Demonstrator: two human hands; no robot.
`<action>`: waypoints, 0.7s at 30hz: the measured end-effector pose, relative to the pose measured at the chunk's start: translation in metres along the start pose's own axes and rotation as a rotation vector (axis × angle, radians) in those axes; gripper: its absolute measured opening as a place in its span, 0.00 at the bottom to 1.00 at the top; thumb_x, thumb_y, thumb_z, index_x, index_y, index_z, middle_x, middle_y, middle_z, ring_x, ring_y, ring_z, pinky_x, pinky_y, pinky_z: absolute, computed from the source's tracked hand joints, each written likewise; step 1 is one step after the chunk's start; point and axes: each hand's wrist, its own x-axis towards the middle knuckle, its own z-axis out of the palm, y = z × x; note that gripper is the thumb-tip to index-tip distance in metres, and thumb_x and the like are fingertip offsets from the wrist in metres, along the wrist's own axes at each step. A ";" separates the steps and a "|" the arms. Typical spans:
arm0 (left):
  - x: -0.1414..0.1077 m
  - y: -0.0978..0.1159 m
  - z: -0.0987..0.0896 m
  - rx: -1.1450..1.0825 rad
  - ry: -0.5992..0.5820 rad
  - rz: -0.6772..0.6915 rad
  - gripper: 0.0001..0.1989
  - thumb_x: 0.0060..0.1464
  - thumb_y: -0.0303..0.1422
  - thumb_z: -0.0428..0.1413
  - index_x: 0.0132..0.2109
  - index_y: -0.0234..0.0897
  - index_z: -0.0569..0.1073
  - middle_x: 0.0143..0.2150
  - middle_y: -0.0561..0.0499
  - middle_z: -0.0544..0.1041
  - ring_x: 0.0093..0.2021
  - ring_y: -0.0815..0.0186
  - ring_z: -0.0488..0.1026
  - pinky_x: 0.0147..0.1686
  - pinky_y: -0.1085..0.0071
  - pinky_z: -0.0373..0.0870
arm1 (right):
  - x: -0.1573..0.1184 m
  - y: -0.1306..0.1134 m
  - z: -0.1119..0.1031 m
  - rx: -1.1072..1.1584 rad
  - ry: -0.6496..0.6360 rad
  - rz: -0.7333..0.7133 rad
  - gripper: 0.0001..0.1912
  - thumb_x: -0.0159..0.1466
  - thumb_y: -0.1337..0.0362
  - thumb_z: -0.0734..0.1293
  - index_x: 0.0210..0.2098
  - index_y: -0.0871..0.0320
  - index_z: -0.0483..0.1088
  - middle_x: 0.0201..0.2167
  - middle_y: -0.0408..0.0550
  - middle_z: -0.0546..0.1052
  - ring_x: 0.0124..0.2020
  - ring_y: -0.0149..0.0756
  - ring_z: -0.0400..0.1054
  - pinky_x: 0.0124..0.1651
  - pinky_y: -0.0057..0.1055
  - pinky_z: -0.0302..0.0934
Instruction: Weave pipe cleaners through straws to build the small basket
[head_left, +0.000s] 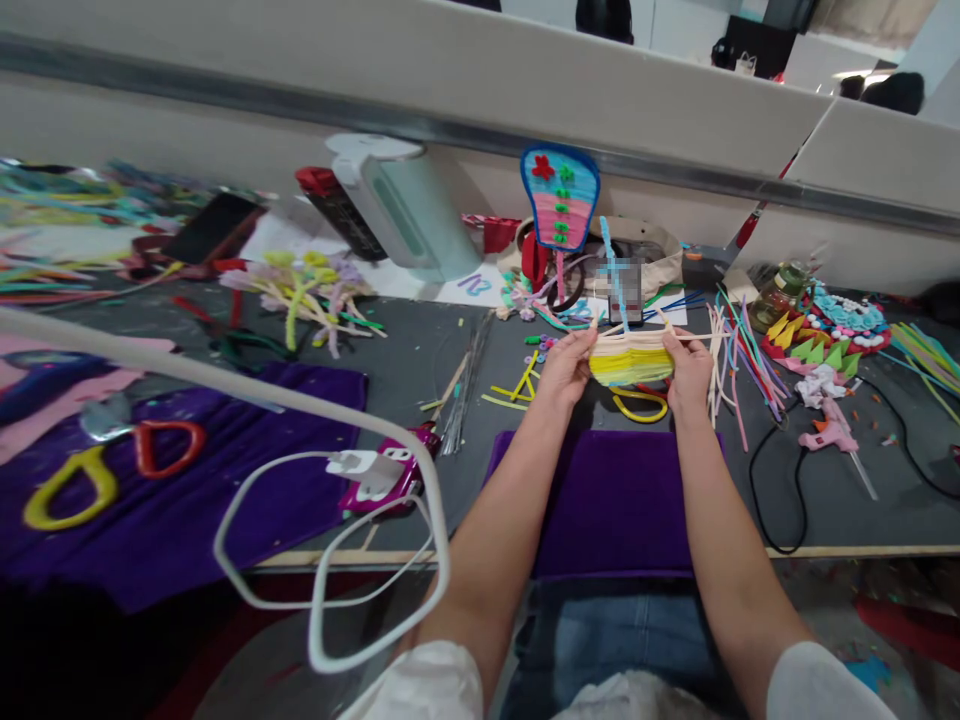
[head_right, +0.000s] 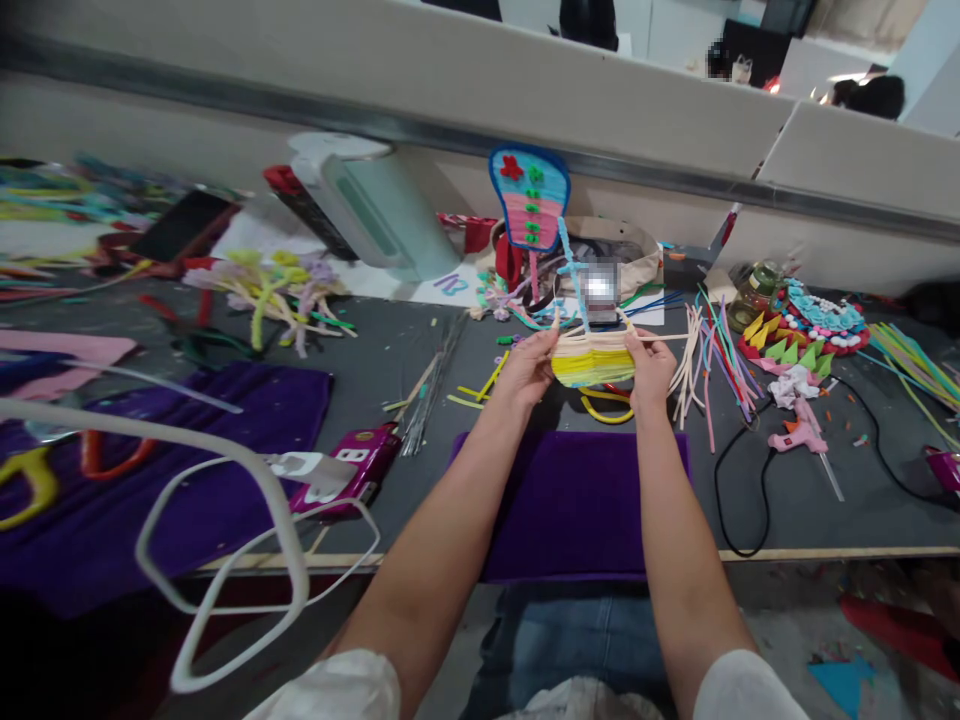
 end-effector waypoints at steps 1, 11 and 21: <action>0.001 0.000 -0.001 -0.019 -0.001 -0.016 0.18 0.31 0.33 0.72 0.29 0.32 0.74 0.25 0.53 0.76 0.24 0.72 0.71 0.27 0.75 0.69 | 0.001 0.001 -0.001 0.017 0.004 0.023 0.17 0.45 0.61 0.75 0.33 0.59 0.73 0.26 0.40 0.78 0.26 0.29 0.70 0.35 0.29 0.68; -0.001 -0.005 0.001 -0.053 -0.052 0.047 0.22 0.37 0.31 0.71 0.40 0.40 0.71 0.30 0.56 0.75 0.27 0.71 0.72 0.30 0.74 0.68 | 0.005 0.014 -0.009 0.055 0.042 0.163 0.19 0.41 0.62 0.77 0.31 0.59 0.73 0.24 0.40 0.78 0.25 0.31 0.71 0.34 0.32 0.68; -0.013 0.000 0.006 0.217 -0.272 0.068 0.22 0.34 0.38 0.72 0.38 0.36 0.77 0.29 0.53 0.74 0.25 0.71 0.69 0.26 0.76 0.65 | 0.010 0.020 -0.016 0.085 0.080 0.177 0.18 0.42 0.62 0.77 0.31 0.59 0.72 0.21 0.38 0.77 0.22 0.31 0.71 0.31 0.31 0.68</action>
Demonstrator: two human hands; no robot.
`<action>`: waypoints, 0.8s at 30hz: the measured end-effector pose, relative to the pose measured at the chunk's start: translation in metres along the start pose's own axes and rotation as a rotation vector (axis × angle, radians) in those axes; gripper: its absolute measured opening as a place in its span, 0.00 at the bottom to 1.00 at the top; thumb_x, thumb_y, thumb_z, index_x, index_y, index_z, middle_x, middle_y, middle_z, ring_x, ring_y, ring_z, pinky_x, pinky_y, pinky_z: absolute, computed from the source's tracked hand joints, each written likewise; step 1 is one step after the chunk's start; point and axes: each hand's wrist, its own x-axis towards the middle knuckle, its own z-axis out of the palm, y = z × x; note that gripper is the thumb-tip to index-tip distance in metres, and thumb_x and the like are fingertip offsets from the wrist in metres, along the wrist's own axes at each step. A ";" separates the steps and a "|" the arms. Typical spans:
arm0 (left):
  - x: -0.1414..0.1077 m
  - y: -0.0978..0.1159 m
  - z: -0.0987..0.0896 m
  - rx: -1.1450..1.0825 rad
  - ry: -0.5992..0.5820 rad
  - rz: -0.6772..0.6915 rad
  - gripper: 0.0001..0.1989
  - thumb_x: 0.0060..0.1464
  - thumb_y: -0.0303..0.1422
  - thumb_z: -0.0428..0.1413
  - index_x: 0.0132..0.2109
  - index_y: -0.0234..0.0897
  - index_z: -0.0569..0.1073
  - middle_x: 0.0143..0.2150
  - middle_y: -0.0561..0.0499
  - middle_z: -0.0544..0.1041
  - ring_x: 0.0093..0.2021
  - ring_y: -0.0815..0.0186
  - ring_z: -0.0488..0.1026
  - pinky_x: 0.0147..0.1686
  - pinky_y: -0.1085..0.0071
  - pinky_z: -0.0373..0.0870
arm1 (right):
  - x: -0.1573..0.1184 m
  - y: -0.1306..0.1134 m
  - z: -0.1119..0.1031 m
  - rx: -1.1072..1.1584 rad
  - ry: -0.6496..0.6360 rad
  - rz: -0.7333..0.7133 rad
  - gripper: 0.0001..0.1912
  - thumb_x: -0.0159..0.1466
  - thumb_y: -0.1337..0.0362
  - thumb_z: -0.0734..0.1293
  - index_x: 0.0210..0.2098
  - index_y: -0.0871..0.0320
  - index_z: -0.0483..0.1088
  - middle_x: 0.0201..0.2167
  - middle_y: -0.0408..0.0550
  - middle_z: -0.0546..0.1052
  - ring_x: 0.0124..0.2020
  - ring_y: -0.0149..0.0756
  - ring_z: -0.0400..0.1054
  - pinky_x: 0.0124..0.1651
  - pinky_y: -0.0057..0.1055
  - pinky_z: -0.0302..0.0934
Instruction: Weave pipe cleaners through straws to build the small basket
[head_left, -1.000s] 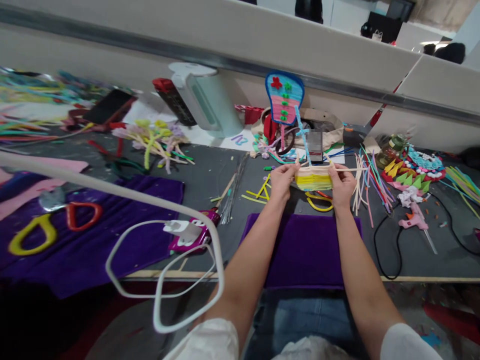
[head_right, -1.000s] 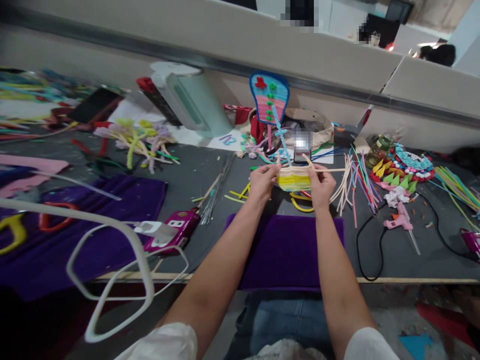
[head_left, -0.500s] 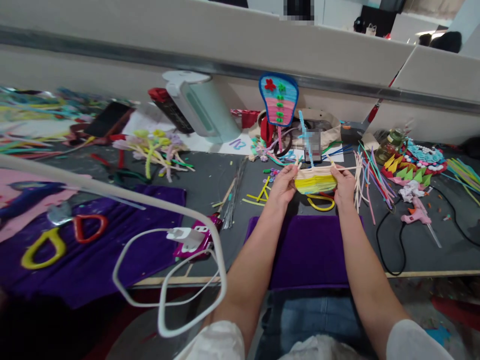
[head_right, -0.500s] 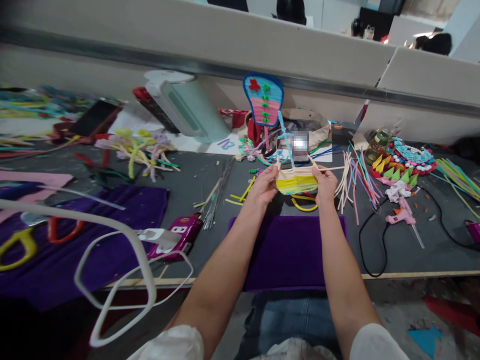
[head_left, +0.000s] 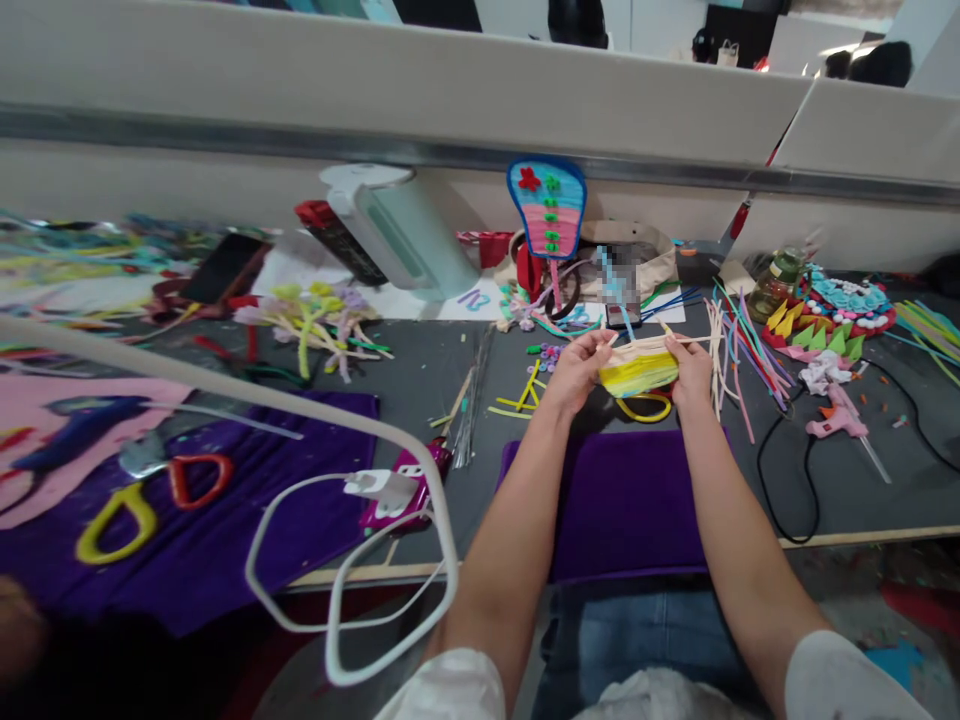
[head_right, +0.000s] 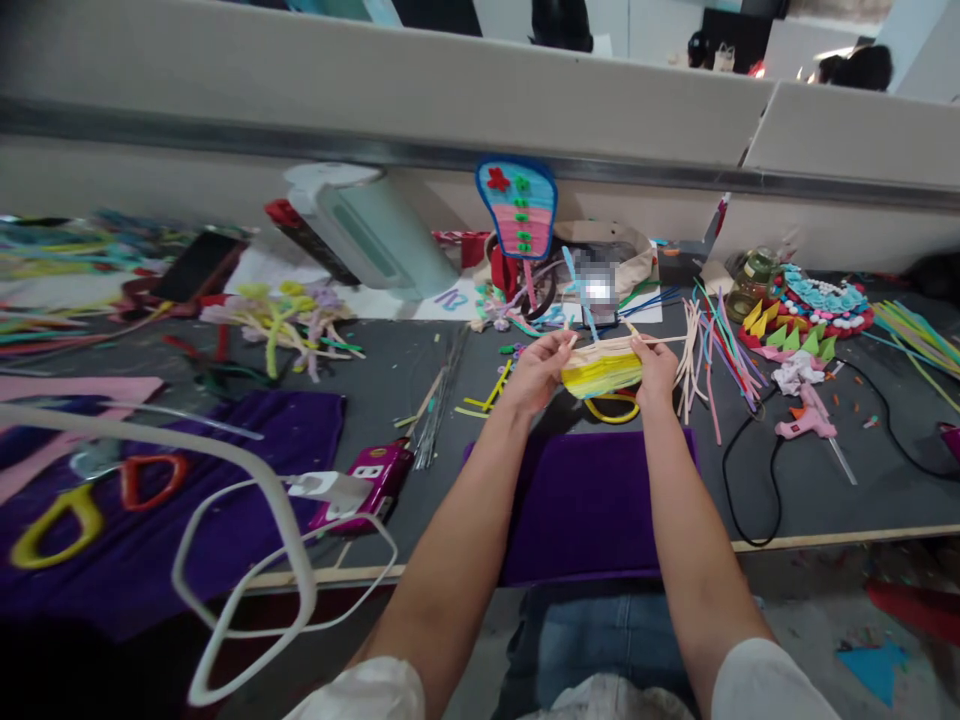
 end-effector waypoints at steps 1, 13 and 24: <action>0.000 -0.001 0.001 0.021 0.007 0.022 0.21 0.32 0.36 0.72 0.36 0.36 0.77 0.28 0.54 0.73 0.25 0.72 0.69 0.26 0.77 0.65 | 0.000 0.000 0.000 0.001 -0.001 -0.004 0.18 0.42 0.62 0.77 0.32 0.60 0.72 0.21 0.38 0.77 0.22 0.30 0.70 0.31 0.30 0.68; 0.007 -0.008 -0.002 -0.103 0.305 0.138 0.17 0.30 0.32 0.71 0.24 0.35 0.70 0.31 0.52 0.78 0.26 0.74 0.70 0.26 0.78 0.63 | 0.004 -0.006 -0.002 -0.007 0.031 -0.051 0.18 0.41 0.62 0.77 0.31 0.59 0.72 0.22 0.39 0.78 0.24 0.31 0.71 0.32 0.31 0.68; 0.015 -0.015 -0.012 -0.299 0.380 0.000 0.13 0.35 0.26 0.70 0.26 0.33 0.73 0.22 0.56 0.74 0.21 0.76 0.68 0.25 0.79 0.65 | -0.008 -0.006 0.008 -0.033 -0.040 -0.108 0.17 0.43 0.61 0.76 0.31 0.59 0.73 0.22 0.38 0.77 0.24 0.30 0.70 0.34 0.30 0.68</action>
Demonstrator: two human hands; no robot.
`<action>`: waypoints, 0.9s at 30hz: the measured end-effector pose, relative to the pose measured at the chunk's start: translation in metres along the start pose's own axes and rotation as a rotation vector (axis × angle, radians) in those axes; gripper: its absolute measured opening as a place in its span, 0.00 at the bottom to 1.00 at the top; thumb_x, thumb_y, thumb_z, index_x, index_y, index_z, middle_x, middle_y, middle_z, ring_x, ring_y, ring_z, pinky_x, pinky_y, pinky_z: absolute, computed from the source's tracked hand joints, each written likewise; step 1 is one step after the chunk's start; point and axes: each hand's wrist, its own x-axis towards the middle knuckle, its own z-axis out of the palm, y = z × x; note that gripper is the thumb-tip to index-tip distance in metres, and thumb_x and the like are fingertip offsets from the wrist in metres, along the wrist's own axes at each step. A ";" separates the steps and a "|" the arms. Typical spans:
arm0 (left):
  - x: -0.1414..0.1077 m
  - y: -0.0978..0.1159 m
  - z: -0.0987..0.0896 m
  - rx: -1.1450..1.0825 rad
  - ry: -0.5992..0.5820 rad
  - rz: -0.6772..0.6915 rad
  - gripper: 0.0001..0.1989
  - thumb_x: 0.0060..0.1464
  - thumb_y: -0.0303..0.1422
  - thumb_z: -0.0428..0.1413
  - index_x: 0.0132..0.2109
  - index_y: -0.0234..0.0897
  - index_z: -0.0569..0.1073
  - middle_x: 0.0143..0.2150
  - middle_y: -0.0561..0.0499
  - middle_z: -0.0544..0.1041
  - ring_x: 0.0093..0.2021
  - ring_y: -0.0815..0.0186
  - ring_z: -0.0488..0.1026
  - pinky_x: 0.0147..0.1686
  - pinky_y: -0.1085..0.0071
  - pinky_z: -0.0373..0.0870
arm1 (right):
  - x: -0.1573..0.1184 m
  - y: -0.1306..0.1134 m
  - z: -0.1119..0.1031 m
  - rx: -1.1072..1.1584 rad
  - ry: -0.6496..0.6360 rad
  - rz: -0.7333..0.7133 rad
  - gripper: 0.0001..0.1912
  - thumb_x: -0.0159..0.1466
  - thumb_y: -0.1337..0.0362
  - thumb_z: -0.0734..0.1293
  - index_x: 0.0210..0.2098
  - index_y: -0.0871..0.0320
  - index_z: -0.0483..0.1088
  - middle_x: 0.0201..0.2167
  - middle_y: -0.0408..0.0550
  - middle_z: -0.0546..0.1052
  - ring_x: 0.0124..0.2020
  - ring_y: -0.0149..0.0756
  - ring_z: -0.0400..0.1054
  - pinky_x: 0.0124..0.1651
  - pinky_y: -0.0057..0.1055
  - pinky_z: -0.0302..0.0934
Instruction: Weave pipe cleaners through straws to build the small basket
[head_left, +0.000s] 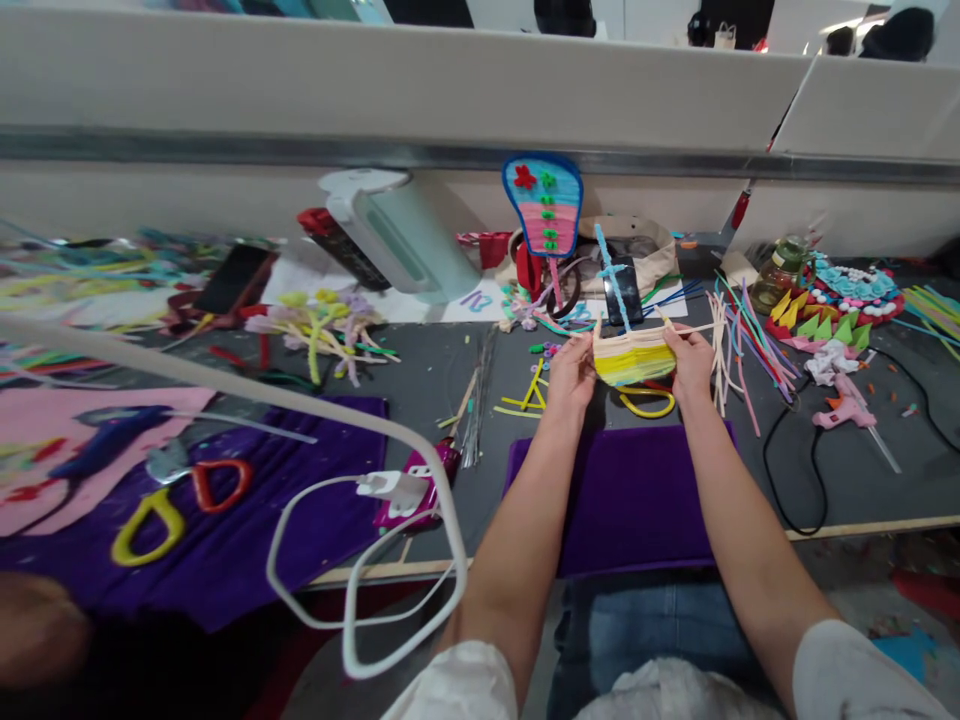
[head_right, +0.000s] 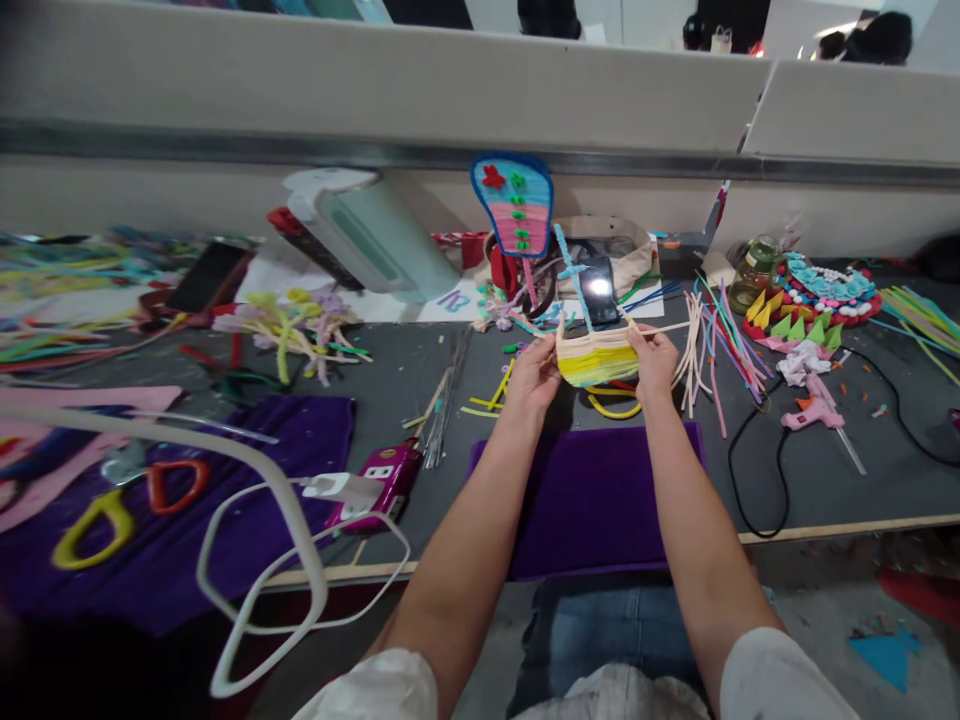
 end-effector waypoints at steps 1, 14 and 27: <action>0.000 -0.001 0.000 0.026 -0.007 -0.017 0.12 0.36 0.27 0.70 0.28 0.33 0.74 0.23 0.56 0.75 0.21 0.76 0.69 0.25 0.79 0.65 | -0.001 -0.001 0.001 -0.013 -0.002 -0.017 0.17 0.44 0.60 0.76 0.32 0.59 0.73 0.22 0.39 0.77 0.25 0.30 0.70 0.34 0.30 0.68; 0.009 -0.007 -0.009 0.065 0.005 -0.138 0.11 0.43 0.34 0.69 0.32 0.36 0.76 0.29 0.48 0.79 0.38 0.58 0.79 0.39 0.64 0.76 | 0.003 -0.006 -0.003 0.029 -0.061 0.069 0.11 0.49 0.59 0.74 0.29 0.59 0.75 0.24 0.43 0.79 0.29 0.35 0.74 0.37 0.34 0.71; -0.001 -0.007 -0.001 0.035 0.028 0.009 0.13 0.38 0.32 0.71 0.30 0.35 0.76 0.28 0.53 0.79 0.26 0.71 0.74 0.28 0.77 0.70 | 0.005 0.000 -0.005 0.098 -0.003 0.102 0.12 0.49 0.57 0.73 0.26 0.57 0.70 0.21 0.38 0.75 0.23 0.30 0.68 0.30 0.29 0.66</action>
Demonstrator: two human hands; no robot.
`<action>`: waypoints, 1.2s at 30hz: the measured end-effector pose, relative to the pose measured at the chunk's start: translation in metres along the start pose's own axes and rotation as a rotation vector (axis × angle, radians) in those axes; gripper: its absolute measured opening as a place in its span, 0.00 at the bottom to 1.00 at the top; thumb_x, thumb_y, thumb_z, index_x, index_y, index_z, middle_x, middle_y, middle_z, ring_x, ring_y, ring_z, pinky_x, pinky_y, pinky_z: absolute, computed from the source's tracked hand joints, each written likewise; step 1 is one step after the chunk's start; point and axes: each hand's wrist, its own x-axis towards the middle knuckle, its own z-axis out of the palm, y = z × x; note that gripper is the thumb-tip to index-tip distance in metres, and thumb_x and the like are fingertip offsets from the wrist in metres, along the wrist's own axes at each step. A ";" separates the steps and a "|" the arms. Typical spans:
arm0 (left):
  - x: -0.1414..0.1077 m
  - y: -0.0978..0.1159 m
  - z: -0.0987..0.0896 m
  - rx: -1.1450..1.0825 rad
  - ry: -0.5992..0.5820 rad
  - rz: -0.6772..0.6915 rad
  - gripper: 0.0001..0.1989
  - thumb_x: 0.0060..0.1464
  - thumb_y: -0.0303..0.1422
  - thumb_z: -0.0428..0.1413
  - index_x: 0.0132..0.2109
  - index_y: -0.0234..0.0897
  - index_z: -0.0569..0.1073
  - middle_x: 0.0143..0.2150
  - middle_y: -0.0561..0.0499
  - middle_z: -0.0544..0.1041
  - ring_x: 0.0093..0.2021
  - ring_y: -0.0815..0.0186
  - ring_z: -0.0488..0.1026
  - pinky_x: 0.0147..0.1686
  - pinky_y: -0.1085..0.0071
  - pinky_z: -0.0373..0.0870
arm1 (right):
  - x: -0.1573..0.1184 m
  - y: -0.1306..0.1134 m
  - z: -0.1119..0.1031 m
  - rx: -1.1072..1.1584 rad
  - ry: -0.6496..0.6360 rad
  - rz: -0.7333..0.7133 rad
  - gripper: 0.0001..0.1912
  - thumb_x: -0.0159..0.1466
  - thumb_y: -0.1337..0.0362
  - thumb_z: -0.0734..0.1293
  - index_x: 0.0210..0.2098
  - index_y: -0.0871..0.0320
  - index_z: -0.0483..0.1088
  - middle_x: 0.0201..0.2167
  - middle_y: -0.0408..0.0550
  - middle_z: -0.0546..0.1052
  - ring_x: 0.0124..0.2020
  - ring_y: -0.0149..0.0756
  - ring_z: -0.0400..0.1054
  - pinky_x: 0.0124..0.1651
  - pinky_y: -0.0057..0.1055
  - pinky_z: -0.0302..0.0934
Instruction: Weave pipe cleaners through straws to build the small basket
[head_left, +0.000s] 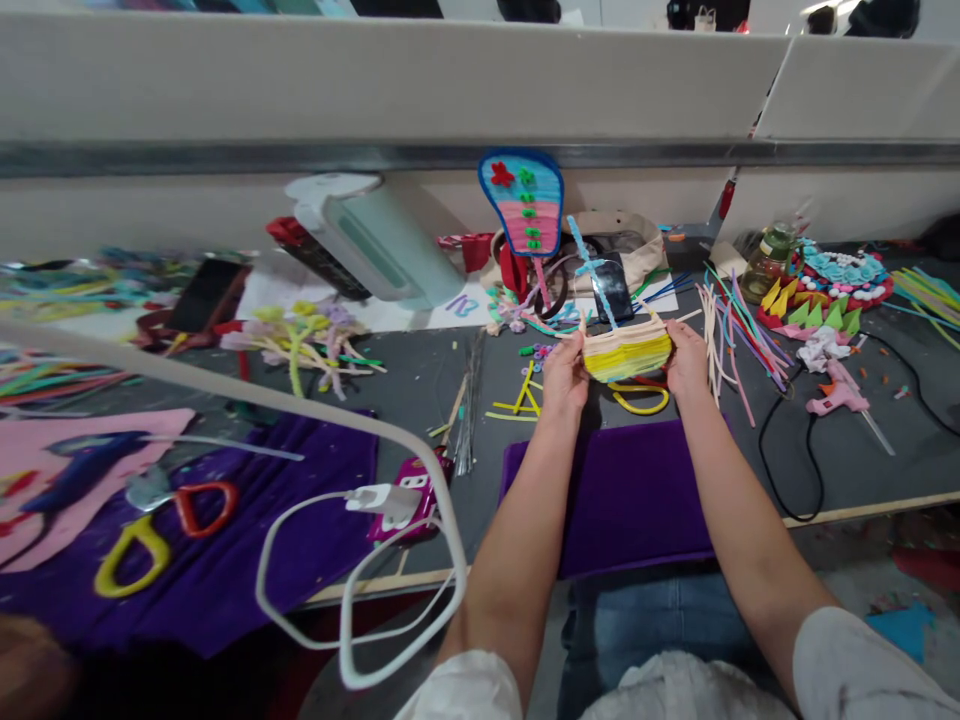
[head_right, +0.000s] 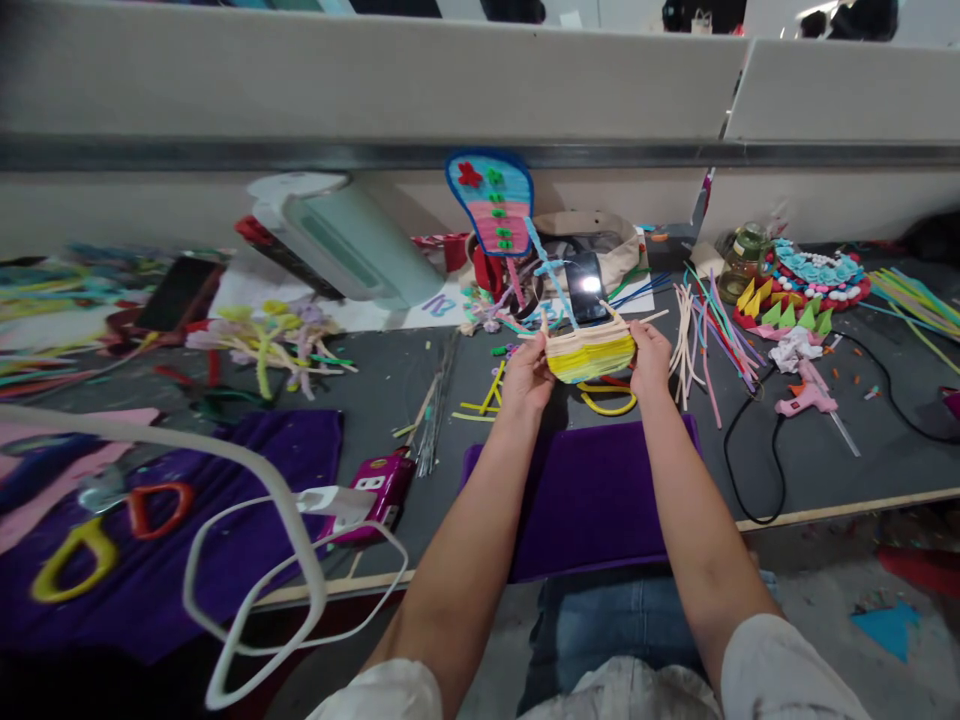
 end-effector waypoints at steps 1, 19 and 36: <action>0.000 0.000 0.001 0.001 0.007 0.000 0.13 0.38 0.32 0.71 0.30 0.35 0.76 0.27 0.53 0.79 0.26 0.72 0.74 0.28 0.77 0.70 | 0.000 0.000 0.001 -0.011 -0.001 0.005 0.12 0.49 0.57 0.73 0.26 0.57 0.70 0.21 0.38 0.75 0.23 0.30 0.68 0.30 0.29 0.65; -0.025 0.024 0.007 1.034 0.084 0.896 0.10 0.55 0.34 0.58 0.44 0.37 0.73 0.43 0.47 0.75 0.48 0.61 0.70 0.52 0.63 0.66 | -0.022 0.005 0.020 -0.294 -0.036 -0.209 0.16 0.55 0.50 0.68 0.28 0.57 0.66 0.22 0.38 0.70 0.23 0.27 0.62 0.28 0.25 0.59; -0.018 0.009 0.012 0.716 -0.345 0.467 0.29 0.50 0.28 0.60 0.61 0.35 0.66 0.29 0.54 0.74 0.30 0.68 0.71 0.35 0.71 0.68 | -0.041 -0.004 0.026 -0.732 -0.284 -0.534 0.13 0.65 0.53 0.61 0.32 0.56 0.67 0.28 0.40 0.72 0.30 0.30 0.65 0.36 0.27 0.60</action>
